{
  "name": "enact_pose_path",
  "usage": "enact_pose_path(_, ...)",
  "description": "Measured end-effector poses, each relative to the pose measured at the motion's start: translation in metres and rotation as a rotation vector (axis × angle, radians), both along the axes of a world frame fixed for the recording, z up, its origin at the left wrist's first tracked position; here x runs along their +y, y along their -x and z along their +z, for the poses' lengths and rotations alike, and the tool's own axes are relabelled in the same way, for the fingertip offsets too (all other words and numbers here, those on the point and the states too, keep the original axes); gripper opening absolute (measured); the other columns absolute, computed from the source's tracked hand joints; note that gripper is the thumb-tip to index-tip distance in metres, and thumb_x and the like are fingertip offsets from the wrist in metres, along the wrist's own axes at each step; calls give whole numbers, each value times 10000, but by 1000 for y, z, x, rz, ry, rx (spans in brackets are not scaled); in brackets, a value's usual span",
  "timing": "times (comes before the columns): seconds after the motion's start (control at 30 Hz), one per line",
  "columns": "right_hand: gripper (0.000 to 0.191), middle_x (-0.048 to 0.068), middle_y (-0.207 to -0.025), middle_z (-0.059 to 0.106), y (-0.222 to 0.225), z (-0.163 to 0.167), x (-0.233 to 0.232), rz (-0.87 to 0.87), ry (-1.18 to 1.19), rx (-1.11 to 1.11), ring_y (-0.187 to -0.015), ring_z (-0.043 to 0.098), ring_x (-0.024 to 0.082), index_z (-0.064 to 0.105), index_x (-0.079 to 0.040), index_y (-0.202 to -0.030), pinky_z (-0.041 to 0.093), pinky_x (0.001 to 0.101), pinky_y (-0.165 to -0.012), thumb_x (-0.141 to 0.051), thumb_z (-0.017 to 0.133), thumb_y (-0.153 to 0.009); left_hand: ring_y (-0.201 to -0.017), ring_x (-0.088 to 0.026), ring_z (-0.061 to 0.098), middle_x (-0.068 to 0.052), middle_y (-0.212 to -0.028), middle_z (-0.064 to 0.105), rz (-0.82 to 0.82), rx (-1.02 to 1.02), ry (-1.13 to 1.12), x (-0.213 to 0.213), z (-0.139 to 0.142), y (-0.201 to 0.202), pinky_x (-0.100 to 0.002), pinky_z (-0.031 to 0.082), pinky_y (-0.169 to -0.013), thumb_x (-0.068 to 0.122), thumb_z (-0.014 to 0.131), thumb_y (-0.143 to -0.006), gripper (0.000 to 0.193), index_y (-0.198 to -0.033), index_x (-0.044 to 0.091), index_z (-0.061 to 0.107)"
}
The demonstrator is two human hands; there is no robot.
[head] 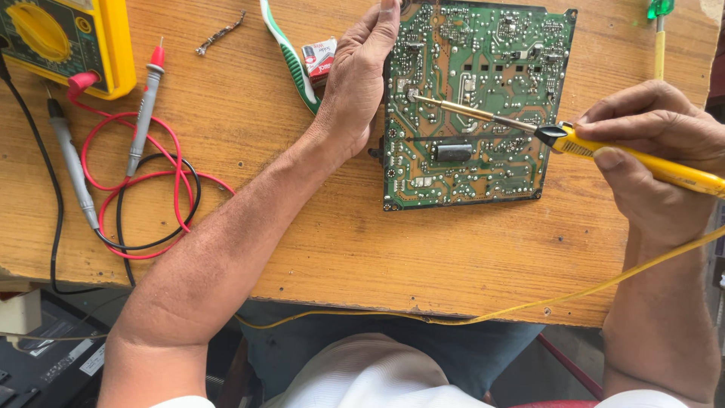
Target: The person uses a soldering iron to reflow solder joints on a circuit board. They hold the board with one hand and apply the soldering iron to various points on both sides of the board, flipping it over to access the other side.
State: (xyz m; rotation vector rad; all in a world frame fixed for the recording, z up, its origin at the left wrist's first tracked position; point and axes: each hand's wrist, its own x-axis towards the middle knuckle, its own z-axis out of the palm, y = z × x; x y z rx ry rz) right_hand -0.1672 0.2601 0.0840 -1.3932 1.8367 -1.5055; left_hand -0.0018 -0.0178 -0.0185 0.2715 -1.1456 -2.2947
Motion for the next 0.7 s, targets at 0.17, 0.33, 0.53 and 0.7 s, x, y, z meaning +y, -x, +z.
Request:
enact_pose_path(0.17,112,121,-1099,679,-4,6,-5,53,22,65,-982,727,157,723,15,-1098,626,226,-909,-43,739,-1004,-1049,-51,705,-20,-1148,744,-1,-12,46,0,-4,0,-242,631,-955,360,465,-1134,396,-1359,80,632)
enact_pose_path(0.33,122,147,-1073,700,-20,16,-9,63,11,291,-931,748,184,746,-16,-1076,641,257,-853,-26,761,-956,-962,-62,690,-26,-1076,734,6,24,32,1,-5,1,-257,623,-867,322,483,-1161,366,-1327,46,659)
enact_pose_path(0.53,200,179,-1041,702,-40,33,-12,131,9,505,-921,744,242,740,-5,-1050,636,321,-822,-7,817,-865,-992,-59,699,-22,-1094,739,15,8,21,0,-5,1,-248,632,-910,301,473,-1147,357,-1333,49,643)
enact_pose_path(0.7,223,184,-1009,694,-44,35,-19,141,32,476,-940,742,268,732,-5,-1041,630,323,-783,-8,817,-835,-974,-67,697,-27,-1079,737,7,8,35,0,-6,1,-256,631,-895,312,477,-1151,367,-1340,45,644)
